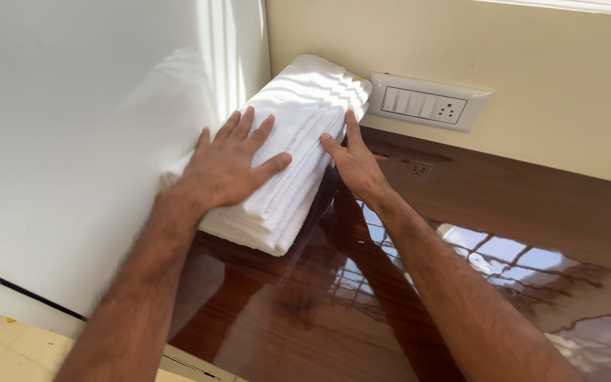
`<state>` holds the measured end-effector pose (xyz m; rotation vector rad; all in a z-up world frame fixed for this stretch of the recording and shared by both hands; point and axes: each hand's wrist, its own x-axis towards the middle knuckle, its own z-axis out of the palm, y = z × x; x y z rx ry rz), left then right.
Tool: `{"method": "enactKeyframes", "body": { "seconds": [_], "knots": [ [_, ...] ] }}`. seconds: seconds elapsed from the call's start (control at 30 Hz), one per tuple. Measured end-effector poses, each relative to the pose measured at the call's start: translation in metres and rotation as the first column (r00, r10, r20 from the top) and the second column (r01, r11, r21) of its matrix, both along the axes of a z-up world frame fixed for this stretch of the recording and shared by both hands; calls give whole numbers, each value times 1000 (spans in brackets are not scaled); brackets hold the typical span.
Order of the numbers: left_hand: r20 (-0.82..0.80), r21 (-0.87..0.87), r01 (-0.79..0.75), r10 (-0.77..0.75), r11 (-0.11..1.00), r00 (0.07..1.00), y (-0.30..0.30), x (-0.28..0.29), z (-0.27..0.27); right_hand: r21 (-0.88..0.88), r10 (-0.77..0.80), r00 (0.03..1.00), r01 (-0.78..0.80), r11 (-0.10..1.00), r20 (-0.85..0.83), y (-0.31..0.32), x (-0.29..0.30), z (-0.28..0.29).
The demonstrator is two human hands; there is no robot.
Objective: The person folds a white towel on a wooden table, smoothing it out and folding it into a compact rectangle. They then place the folded towel onto a stack of other towels. The person proceeds to unfold a larger white towel and begins rolling it tightly from one end to the other.
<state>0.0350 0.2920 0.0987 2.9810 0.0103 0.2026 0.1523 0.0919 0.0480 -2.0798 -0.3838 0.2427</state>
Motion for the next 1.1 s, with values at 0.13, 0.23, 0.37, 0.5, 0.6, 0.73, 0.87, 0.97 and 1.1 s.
{"method": "enactKeyframes", "body": {
  "seconds": [0.13,0.23,0.37,0.5,0.6,0.73,0.87,0.97,1.1],
  "knots": [
    [70,24,-141,139,990,988,-8,-22,-25,213,104,981,-138,967,164,27,42,-30],
    [135,13,-153,150,988,979,-7,-29,-35,103,115,975,-136,985,190,37,51,-39],
    [103,25,-160,156,987,982,-10,-26,-33,-55,166,981,-161,986,105,11,27,-12],
    [-28,38,-191,192,981,981,-22,-19,-5,-148,169,976,-149,978,137,-15,15,-15],
    [-195,58,-311,317,948,928,-60,-10,18,-92,217,921,-197,976,323,-29,0,-20],
    [73,-141,-122,133,983,988,-133,3,14,3,219,912,-235,972,348,-53,-26,-4],
    [138,-420,-13,78,907,987,-180,24,-8,-95,154,934,-129,987,323,-121,-37,-5],
    [162,-544,129,-48,829,986,-218,46,-28,-102,71,924,-35,994,376,-188,-35,-15],
    [198,-523,261,-182,811,963,-288,59,-36,-127,-62,909,124,984,412,-265,-49,-14]
  ]
}}
